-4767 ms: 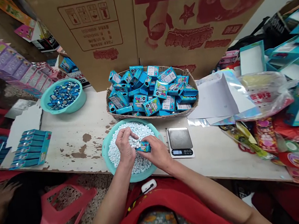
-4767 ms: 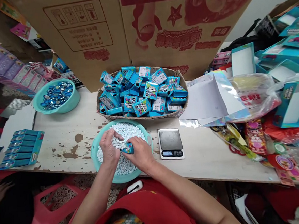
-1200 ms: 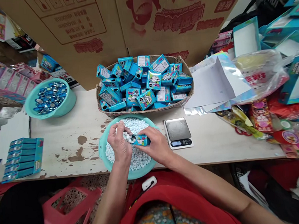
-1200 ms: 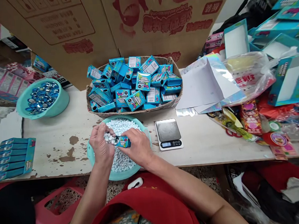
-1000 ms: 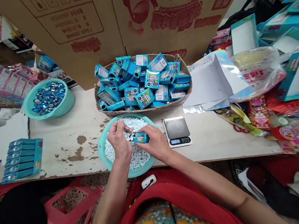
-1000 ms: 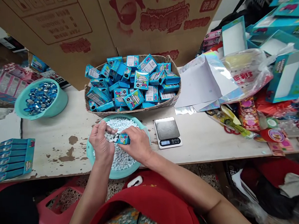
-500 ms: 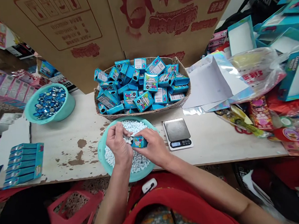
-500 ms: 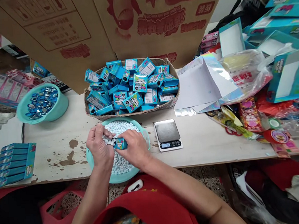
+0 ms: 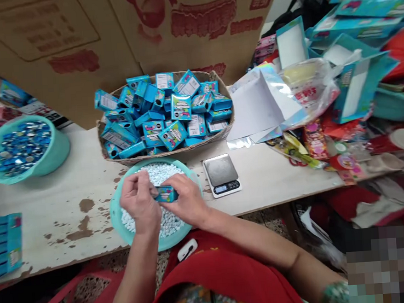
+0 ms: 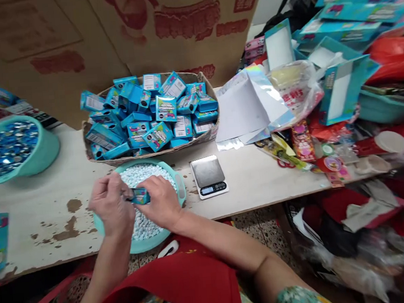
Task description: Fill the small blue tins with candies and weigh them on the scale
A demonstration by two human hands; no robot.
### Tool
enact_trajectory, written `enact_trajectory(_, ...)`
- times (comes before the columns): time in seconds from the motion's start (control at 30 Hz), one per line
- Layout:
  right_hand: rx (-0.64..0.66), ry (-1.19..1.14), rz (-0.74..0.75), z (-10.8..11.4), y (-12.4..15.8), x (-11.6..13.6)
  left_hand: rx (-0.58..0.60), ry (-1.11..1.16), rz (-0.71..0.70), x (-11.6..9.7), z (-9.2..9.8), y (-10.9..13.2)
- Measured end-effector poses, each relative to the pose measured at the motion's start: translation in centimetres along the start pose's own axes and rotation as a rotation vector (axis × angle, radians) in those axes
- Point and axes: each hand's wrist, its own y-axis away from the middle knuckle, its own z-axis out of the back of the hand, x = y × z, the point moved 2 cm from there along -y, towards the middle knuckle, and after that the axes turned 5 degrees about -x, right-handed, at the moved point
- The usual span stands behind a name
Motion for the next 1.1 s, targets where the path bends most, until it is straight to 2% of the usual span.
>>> enact_trajectory(0.17,0.017,-0.041,-0.028,0.8,0.1,-0.4,0.052,0.064,-0.033,-0.7,-1.2,1.0)
enact_trajectory(0.3,0.007,-0.109,-0.1,1.7,0.5,-1.3,0.118,0.058,0.068,-0.5,-3.0,1.5)
enact_trajectory(0.37,0.014,-0.175,-0.154,3.0,0.9,-1.5,0.134,0.068,0.102,-0.3,-3.1,1.2)
enact_trajectory(0.43,-0.012,-0.245,-0.19,5.2,1.4,-1.8,0.1,0.039,0.058,0.2,-2.2,0.5)
enact_trajectory(0.47,-0.043,-0.272,-0.206,6.6,1.8,-2.2,0.104,-0.03,0.028,0.8,-1.4,0.0)
enact_trajectory(0.53,-0.135,-0.291,-0.25,9.3,2.5,-3.6,0.212,-0.287,-0.022,2.5,0.2,-1.0)
enact_trajectory(0.6,-0.232,-0.256,-0.309,11.6,3.2,-6.3,0.382,-0.579,-0.102,4.4,1.2,-1.7)
enact_trajectory(0.67,-0.306,-0.191,-0.363,12.9,3.5,-9.9,0.464,-0.742,-0.228,5.7,1.1,-2.5)
enact_trajectory(0.73,-0.347,-0.146,-0.389,13.3,3.5,-13.4,0.434,-0.778,-0.38,6.0,-0.6,-3.3)
enact_trajectory(0.83,-0.385,-0.139,-0.388,12.9,2.9,-17.3,0.399,-0.878,-0.546,5.7,-5.6,-5.1)
enact_trajectory(0.9,-0.376,-0.136,-0.391,12.8,2.5,-18.8,0.442,-1.037,-0.547,6.0,-9.1,-6.4)
enact_trajectory(0.97,-0.335,-0.104,-0.39,13.5,2.6,-19.8,0.472,-1.179,-0.505,6.7,-11.5,-7.5)
enact_trajectory(1.03,-0.362,-0.019,-0.388,15.1,3.8,-20.6,0.454,-1.247,-0.477,7.5,-12.5,-8.3)
enact_trajectory(1.1,-0.49,0.104,-0.424,17.2,6.4,-21.6,0.418,-1.251,-0.46,8.2,-12.8,-9.1)
